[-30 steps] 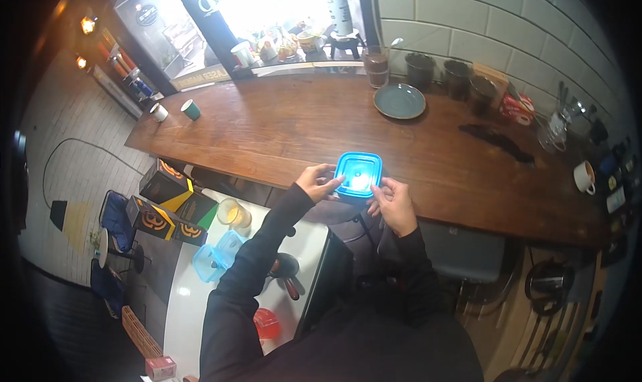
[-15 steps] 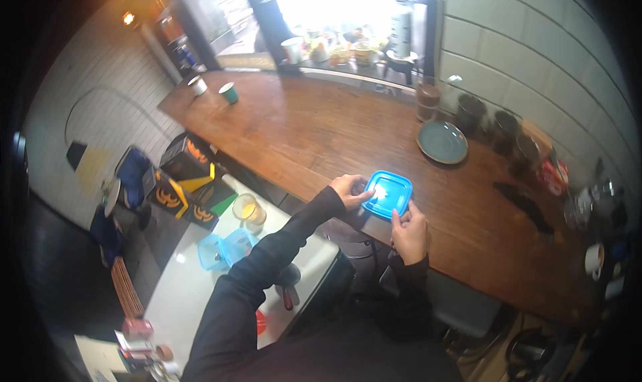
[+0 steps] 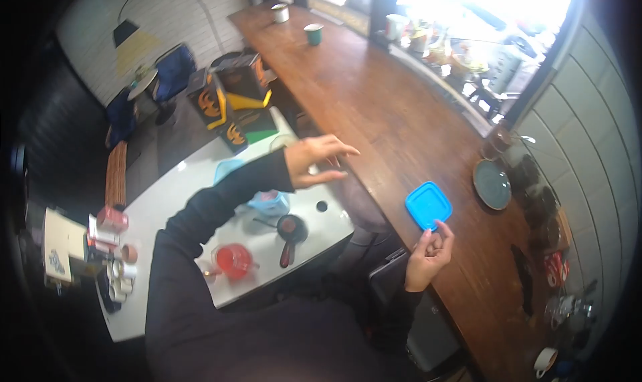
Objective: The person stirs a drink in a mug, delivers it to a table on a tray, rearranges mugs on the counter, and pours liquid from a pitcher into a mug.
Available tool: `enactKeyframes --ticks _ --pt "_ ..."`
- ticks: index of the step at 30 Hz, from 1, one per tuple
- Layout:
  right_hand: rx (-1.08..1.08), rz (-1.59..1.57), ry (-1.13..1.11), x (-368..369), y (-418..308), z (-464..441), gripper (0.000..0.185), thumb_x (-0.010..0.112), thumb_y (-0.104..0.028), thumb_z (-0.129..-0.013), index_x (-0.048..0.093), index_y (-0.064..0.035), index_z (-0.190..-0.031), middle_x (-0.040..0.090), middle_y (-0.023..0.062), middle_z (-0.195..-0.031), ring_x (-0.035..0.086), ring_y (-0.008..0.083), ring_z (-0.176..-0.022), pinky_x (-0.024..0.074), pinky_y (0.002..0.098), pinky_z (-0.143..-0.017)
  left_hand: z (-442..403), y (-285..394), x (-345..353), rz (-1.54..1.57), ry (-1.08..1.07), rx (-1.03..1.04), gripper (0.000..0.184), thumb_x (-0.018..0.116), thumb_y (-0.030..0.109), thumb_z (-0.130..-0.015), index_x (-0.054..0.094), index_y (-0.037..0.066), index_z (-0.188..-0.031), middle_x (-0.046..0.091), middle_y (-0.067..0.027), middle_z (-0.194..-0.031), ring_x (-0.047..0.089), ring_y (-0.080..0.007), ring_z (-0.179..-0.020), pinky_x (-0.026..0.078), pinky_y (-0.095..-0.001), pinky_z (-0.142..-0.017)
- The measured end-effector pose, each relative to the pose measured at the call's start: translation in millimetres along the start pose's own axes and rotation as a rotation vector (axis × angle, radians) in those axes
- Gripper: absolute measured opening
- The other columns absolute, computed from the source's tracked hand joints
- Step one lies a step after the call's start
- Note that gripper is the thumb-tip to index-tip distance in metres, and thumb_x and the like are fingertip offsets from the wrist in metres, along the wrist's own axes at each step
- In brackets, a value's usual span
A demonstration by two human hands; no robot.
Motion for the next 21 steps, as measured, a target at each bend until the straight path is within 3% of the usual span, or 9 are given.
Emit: enactKeyframes --ticks 2,4,6,8,10,12,14,17,21 --pt "-0.018 -0.015 -0.213 34 -11 15 0.016 0.055 0.001 -0.096 0.061 0.0 -0.11 0.049 -0.0068 -0.07 0.041 -0.0007 -0.057 0.0283 0.0174 -0.05 35 13 -36 -0.02 -0.017 -0.162 0.038 0.064 0.018 -0.093 0.058 0.005 -0.128 0.061 -0.0138 -0.111 0.066 -0.0238 -0.097 0.054 -0.0346 -0.086" --pt "0.096 0.007 -0.521 76 -23 31 0.02 0.058 0.001 -0.093 0.06 0.0013 -0.114 0.052 -0.0023 -0.069 0.046 0.0023 -0.058 0.0346 0.0194 -0.051 77 14 -60 -0.022 0.142 -0.22 0.038 0.067 0.023 -0.09 0.06 0.005 -0.123 0.063 -0.0151 -0.103 0.067 -0.0253 -0.092 0.056 -0.0351 -0.079" --pt "-0.2 0.179 -0.782 119 -14 45 0.032 0.062 0.001 -0.09 0.058 0.0017 -0.122 0.054 0.0003 -0.073 0.049 0.005 -0.06 0.0399 0.0212 -0.054 122 25 -81 -0.032 0.193 -0.354 0.038 0.067 0.022 -0.09 0.061 0.004 -0.122 0.064 -0.0151 -0.106 0.067 -0.0244 -0.093 0.055 -0.0346 -0.081" --pt "-0.162 0.194 -0.982 149 -1 64 0.047 0.066 -0.002 -0.087 0.052 -0.0003 -0.132 0.057 0.0066 -0.075 0.055 0.012 -0.063 0.0457 0.0258 -0.058 166 45 -95 -0.09 0.276 -0.467 0.037 0.066 0.02 -0.091 0.061 0.004 -0.124 0.064 -0.0139 -0.108 0.066 -0.0225 -0.093 0.054 -0.0332 -0.084" --pt "-0.319 0.392 -1.134 168 19 80 0.062 0.068 -0.011 -0.088 0.04 -0.0034 -0.143 0.061 0.0113 -0.069 0.061 0.0212 -0.06 0.049 0.033 -0.059 216 66 -103 -0.141 0.369 -0.588 0.037 0.066 0.018 -0.091 0.06 0.005 -0.126 0.064 -0.0128 -0.108 0.066 -0.0214 -0.093 0.054 -0.0328 -0.084" --pt "-0.338 0.568 -1.297 181 34 99 0.081 0.069 -0.021 -0.089 0.022 -0.0063 -0.153 0.063 0.0163 -0.065 0.064 0.0334 -0.06 0.0505 0.043 -0.059 270 88 -108 -0.141 0.492 -0.711 0.038 0.067 0.01 -0.09 0.06 0.005 -0.127 0.064 -0.011 -0.108 0.066 -0.0198 -0.099 0.053 -0.0307 -0.089" --pt "-0.37 0.692 -1.384 187 47 120 0.097 0.069 -0.028 -0.088 0.003 -0.0077 -0.155 0.067 0.0223 -0.07 0.066 0.0421 -0.066 0.052 0.0508 -0.063 324 109 -106 -0.148 0.655 -0.824 0.038 0.065 0.006 -0.091 0.059 0.003 -0.128 0.064 -0.0104 -0.111 0.065 -0.0181 -0.102 0.051 -0.0303 -0.093" --pt "-0.269 0.713 -1.452 191 60 145 0.101 0.069 -0.028 -0.088 -0.003 -0.0077 -0.155 0.068 0.0259 -0.076 0.066 0.0455 -0.068 0.0524 0.052 -0.066 405 129 -86 -0.07 0.91 -1.01 0.037 0.062 0.005 -0.093 0.056 0.0 -0.13 0.062 -0.0099 -0.119 0.062 -0.0166 -0.11 0.047 -0.0313 -0.099" --pt "-0.182 0.736 -1.277 194 53 163 0.107 0.071 -0.027 -0.086 -0.008 -0.0063 -0.154 0.069 0.0286 -0.085 0.065 0.0482 -0.074 0.0524 0.0527 -0.068 471 124 -37 0.087 0.99 -1.033 0.042 0.065 0.009 -0.093 0.054 0.0 -0.132 0.06 -0.0108 -0.122 0.057 -0.0193 -0.119 0.042 -0.0349 -0.104"
Point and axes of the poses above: each hand's wrist, its own z-axis away from the middle knuckle, its own x-axis out of the palm, y = z × x, the point moved 4 cm from there along -z, towards the middle knuckle
